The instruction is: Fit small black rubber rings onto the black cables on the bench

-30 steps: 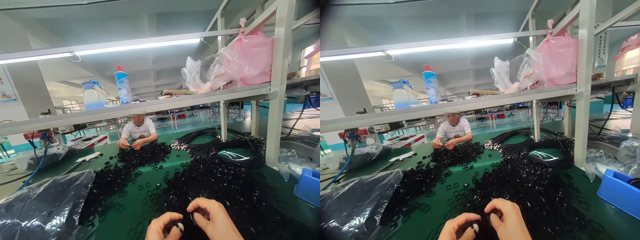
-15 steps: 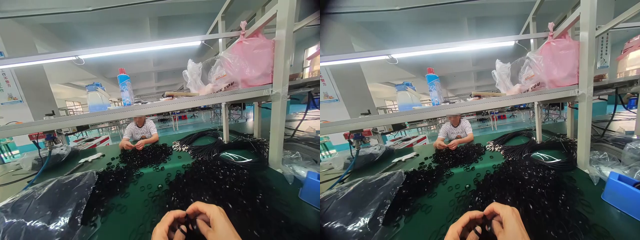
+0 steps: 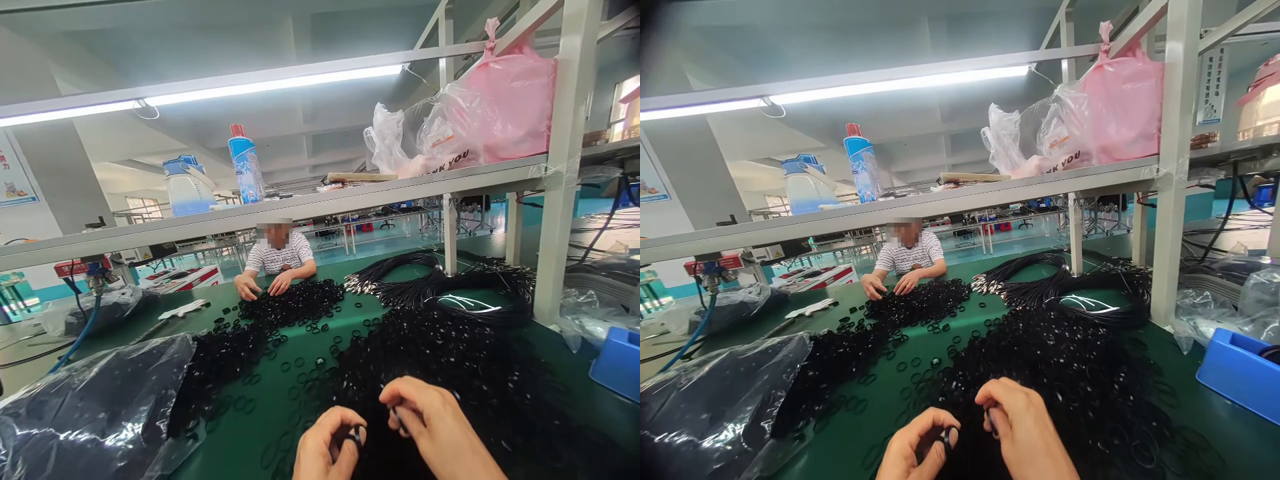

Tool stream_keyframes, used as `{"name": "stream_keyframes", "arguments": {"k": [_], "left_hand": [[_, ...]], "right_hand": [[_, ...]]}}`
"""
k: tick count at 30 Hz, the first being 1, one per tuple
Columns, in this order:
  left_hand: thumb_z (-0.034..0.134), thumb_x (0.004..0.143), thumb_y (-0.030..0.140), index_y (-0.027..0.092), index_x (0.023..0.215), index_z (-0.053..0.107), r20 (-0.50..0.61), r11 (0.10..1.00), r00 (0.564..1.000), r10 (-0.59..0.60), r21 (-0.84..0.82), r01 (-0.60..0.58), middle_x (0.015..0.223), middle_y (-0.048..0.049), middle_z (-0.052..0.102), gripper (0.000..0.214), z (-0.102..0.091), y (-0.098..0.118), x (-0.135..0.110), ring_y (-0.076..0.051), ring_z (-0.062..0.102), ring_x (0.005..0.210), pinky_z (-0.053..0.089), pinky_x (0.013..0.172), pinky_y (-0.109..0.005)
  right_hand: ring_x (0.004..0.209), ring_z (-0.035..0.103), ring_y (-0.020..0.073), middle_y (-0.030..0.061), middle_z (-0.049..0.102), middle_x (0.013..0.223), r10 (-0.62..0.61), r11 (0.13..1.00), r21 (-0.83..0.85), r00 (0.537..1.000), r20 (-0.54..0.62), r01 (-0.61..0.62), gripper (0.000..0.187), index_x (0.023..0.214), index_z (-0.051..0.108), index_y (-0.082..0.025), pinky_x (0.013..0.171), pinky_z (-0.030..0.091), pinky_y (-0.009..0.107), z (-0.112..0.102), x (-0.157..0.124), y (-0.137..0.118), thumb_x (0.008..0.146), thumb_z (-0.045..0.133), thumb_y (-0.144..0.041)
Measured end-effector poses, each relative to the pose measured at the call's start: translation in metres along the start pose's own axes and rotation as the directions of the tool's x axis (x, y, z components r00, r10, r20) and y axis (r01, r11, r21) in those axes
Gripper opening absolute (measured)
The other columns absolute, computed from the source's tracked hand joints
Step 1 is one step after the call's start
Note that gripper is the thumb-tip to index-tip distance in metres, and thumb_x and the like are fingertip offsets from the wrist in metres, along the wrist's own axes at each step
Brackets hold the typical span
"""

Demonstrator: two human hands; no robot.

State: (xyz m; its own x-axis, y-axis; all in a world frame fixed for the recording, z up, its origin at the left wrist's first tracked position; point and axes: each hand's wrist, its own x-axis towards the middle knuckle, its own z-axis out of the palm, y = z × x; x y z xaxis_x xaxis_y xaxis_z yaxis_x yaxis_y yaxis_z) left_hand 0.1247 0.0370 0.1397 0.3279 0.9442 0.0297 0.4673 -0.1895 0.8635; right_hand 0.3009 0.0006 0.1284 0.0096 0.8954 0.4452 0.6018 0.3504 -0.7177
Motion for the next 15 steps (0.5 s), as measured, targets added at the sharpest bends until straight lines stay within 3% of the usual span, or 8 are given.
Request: {"name": "stream_keyframes", "arguments": {"k": [3,6,8,12,15], "left_hand": [[0.046,0.068,0.032,0.028,0.083,0.064,-0.007,1.0,1.0,-0.007,0.027,0.007,0.093,0.0071,0.062,0.024,-0.006,0.007,-0.003,0.007,0.052,0.082,0.04,0.08,-0.001],[0.035,0.056,0.009,0.033,0.087,0.062,0.012,1.0,1.0,-0.003,0.02,0.003,0.113,0.0111,0.057,0.047,-0.009,0.013,-0.006,0.002,0.049,0.112,0.033,0.118,-0.02],[0.035,0.053,0.007,0.029,0.081,0.06,0.022,1.0,1.0,0.007,-0.019,-0.006,0.114,0.0111,0.055,0.043,-0.009,0.016,-0.009,0.001,0.046,0.116,0.031,0.116,-0.024],[0.044,0.061,0.02,0.018,0.064,0.059,-0.048,0.997,0.999,-0.008,-0.08,0.004,0.102,0.0069,0.057,0.015,-0.009,0.019,-0.012,0.004,0.049,0.101,0.032,0.083,-0.008],[0.048,0.065,0.026,0.018,0.063,0.062,-0.058,0.995,0.998,-0.009,-0.099,0.003,0.098,0.0061,0.058,0.016,-0.009,0.013,-0.009,0.005,0.048,0.096,0.032,0.084,-0.004]], "right_hand": [[0.085,0.054,0.0043,-0.0074,0.059,0.091,-0.028,0.991,-0.136,0.998,-0.053,0.021,0.038,0.089,0.062,-0.027,0.079,0.04,0.02,-0.009,-0.001,0.008,0.081,0.031,-0.009],[0.095,0.051,0.0042,-0.0094,0.057,0.101,-0.032,0.981,-0.196,0.996,-0.078,0.016,0.043,0.092,0.063,-0.031,0.086,0.037,0.021,-0.009,-0.003,0.01,0.083,0.028,-0.006],[0.094,0.049,0.0053,-0.0069,0.056,0.099,-0.037,0.974,-0.226,0.998,-0.043,0.027,0.037,0.092,0.062,-0.029,0.085,0.036,0.023,-0.003,-0.006,0.008,0.087,0.03,-0.01],[0.095,0.043,0.0106,-0.0048,0.053,0.096,-0.02,0.955,-0.293,0.994,0.106,0.051,0.022,0.09,0.059,-0.026,0.083,0.032,0.026,0.017,-0.008,0.005,0.077,0.05,-0.012],[0.093,0.04,0.0129,-0.0022,0.05,0.096,0.007,0.931,-0.363,0.993,0.119,0.037,0.02,0.082,0.057,-0.02,0.077,0.03,0.028,0.026,-0.006,0.007,0.073,0.048,-0.005]]}}
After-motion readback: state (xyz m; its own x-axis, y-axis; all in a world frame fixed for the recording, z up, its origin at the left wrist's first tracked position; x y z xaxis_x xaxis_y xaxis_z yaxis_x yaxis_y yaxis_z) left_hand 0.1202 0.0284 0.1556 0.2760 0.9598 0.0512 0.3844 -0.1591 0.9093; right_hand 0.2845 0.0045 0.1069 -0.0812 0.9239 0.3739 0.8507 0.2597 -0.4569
